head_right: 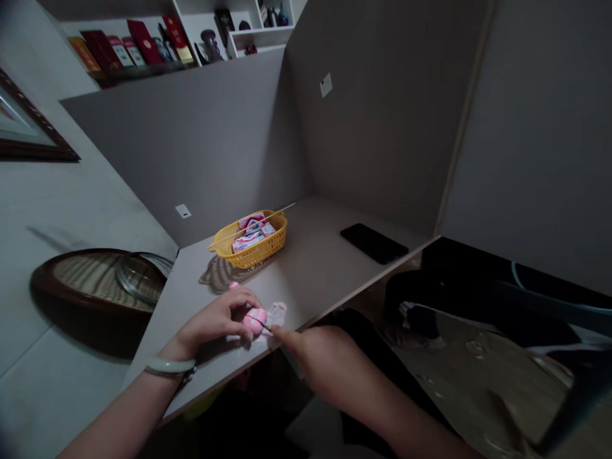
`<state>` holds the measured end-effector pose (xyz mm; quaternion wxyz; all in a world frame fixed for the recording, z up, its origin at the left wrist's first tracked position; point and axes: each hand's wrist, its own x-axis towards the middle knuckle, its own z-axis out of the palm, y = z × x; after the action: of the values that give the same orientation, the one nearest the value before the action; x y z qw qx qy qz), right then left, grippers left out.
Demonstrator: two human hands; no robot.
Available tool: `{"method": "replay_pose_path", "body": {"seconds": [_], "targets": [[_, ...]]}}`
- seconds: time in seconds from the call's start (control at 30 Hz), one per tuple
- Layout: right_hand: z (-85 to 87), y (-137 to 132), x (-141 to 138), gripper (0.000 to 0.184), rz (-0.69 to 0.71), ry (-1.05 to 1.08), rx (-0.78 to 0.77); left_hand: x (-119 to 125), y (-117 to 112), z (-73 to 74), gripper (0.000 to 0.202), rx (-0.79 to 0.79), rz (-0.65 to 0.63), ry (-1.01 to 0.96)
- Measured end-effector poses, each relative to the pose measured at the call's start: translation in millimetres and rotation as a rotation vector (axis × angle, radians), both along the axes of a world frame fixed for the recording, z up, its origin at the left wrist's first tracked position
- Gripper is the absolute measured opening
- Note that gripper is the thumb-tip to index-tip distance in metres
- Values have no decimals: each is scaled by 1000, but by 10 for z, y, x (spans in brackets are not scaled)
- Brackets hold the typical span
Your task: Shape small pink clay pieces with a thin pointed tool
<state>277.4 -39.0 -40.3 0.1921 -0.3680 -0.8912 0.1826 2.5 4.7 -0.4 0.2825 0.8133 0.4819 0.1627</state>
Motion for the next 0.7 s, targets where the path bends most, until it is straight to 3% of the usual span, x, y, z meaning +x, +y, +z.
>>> {"method": "replay_pose_path", "body": {"seconds": [0.1, 0.3, 0.5, 0.7], "targets": [[-14, 14, -65, 56, 11, 20, 31, -8, -3, -7, 40, -6, 3, -15], [-23, -2, 106, 60, 20, 15, 10, -18, 8, -35, 41, -15, -35, -8], [56, 9, -111, 54, 7, 43, 61, 18, -32, 3, 40, -13, 30, -31], [39, -6, 76, 59, 31, -6, -17, 15, -24, -3, 44, -15, -20, -24]]}}
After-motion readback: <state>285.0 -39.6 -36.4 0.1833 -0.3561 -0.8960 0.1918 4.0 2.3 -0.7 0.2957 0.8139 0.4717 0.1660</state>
